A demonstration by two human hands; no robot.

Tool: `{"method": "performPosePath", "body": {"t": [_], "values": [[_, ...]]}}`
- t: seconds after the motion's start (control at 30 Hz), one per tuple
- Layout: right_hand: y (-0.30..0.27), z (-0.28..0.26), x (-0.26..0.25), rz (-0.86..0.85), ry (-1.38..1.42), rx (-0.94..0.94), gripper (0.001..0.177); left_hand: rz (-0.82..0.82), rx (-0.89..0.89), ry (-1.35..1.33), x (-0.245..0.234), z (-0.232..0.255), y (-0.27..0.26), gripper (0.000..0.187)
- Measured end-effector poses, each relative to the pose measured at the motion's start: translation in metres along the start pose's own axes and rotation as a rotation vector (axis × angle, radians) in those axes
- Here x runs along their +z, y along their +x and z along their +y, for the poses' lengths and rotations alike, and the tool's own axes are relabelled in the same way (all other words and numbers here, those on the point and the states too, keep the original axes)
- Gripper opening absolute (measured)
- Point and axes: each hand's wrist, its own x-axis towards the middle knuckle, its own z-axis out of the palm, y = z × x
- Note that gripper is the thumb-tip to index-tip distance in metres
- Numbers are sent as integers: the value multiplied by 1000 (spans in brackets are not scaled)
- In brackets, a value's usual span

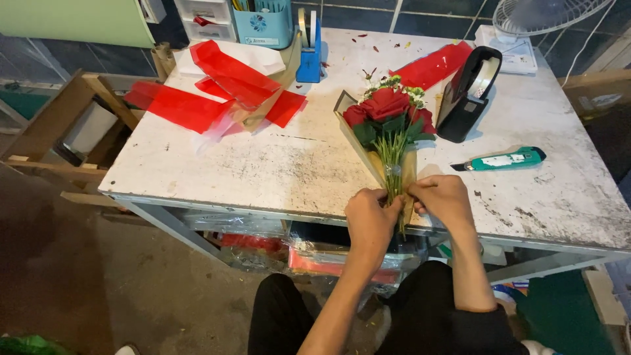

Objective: The person wraps a bouquet of red roses and filler flowers in brown paper, securing the stems with clear tape. They then place the bouquet into a white paper bag.

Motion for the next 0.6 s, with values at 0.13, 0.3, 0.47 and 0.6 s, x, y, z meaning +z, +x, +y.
{"method": "performPosePath", "body": {"t": [0.13, 0.3, 0.47, 0.6], "values": [[0, 2, 4, 58, -26, -32, 30, 10, 17, -31, 2, -3, 0, 33], [-4, -4, 6, 114, -36, -53, 33, -3, 3, -13, 0, 0, 0, 34], [-5, -5, 10, 117, 10, -46, 35, 15, 27, -28, 2, 0, 0, 33], [-14, 0, 8, 128, 0, -163, 30, 16, 21, -42, -5, 6, -4, 33]]}}
